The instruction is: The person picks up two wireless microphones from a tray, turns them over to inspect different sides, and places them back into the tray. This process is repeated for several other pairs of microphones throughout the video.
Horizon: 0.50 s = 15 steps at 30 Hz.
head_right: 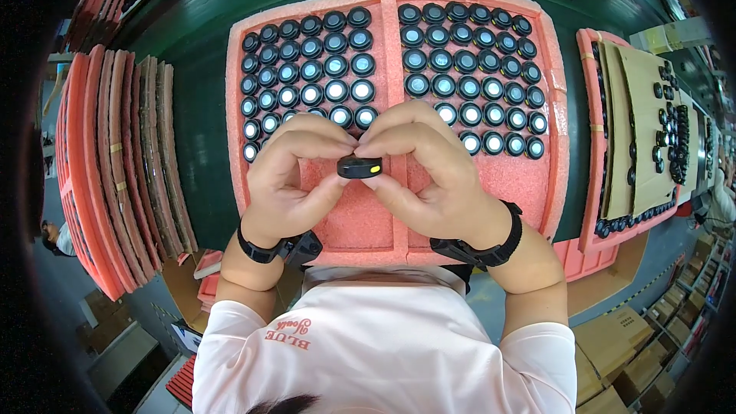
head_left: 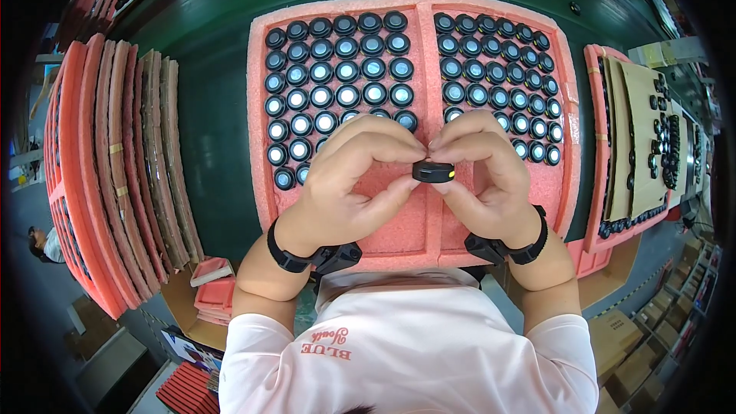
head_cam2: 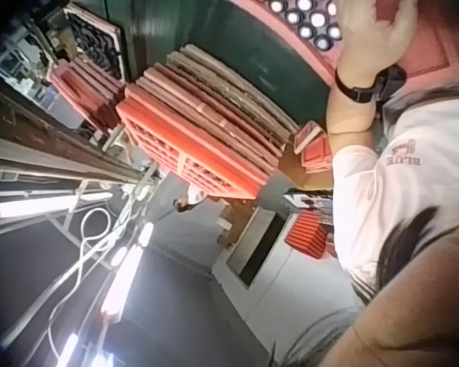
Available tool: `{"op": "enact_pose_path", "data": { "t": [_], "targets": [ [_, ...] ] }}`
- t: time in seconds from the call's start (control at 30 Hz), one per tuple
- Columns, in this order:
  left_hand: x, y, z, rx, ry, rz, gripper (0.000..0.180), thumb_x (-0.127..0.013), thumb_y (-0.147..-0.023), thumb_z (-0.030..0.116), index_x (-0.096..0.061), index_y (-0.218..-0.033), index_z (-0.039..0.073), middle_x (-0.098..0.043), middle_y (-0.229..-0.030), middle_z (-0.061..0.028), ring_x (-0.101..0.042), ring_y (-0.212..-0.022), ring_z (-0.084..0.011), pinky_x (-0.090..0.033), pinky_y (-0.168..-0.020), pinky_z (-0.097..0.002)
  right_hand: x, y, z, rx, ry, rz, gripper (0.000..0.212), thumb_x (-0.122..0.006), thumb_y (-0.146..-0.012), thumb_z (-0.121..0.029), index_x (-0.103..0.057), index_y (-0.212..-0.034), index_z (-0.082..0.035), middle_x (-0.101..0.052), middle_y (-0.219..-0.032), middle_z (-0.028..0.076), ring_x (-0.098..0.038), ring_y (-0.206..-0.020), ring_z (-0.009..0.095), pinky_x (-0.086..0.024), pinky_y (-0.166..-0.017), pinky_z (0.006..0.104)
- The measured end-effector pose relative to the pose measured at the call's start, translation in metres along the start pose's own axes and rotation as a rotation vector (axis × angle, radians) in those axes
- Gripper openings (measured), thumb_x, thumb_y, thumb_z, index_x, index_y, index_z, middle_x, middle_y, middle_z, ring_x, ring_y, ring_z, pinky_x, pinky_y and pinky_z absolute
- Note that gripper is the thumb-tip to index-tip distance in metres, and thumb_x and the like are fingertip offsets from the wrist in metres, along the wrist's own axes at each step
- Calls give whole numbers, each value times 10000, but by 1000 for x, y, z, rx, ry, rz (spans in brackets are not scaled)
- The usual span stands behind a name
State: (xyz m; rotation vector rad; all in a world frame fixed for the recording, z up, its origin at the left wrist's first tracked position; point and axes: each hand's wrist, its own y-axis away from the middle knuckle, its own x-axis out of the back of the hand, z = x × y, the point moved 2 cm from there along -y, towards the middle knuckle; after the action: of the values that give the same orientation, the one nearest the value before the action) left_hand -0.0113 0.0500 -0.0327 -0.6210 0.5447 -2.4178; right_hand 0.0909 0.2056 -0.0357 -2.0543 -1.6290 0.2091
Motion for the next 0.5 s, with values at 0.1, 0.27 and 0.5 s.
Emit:
{"op": "enact_pose_path", "data": {
  "t": [0.1, 0.27, 0.5],
  "targets": [
    [1, 1, 0, 71, 11, -60, 271, -669, -755, -16, -604, -1018, -28, -620, -1002, -143, -595, -924, -224, -469, -841, -334, 0, -1, -2, 12, 3, 1, 261, -710, -731, 32, -649, -975, -37, -608, -1013, 109, -583, -916, 240, -458, -798, 330],
    [-2, 5, -2, 296, 277, -121, 332, -630, -729, -38, -592, -1058, -25, -577, -950, -89, -545, -835, -165, -448, -763, -293, -1, -3, -3, 62, 129, -41, 271, -721, -743, 27, -661, -991, -64, -598, -1027, 91, -573, -933, 237, -455, -799, 333],
    [-4, 11, -8, 403, 500, -172, 372, -587, -735, -45, -561, -1105, -24, -517, -897, -36, -450, -751, -117, -401, -681, -253, -3, 0, -1, 71, 185, -115, 324, -733, -718, 27, -686, -1004, -119, -581, -1051, 74, -564, -951, 235, -450, -810, 339]
  ]
}}
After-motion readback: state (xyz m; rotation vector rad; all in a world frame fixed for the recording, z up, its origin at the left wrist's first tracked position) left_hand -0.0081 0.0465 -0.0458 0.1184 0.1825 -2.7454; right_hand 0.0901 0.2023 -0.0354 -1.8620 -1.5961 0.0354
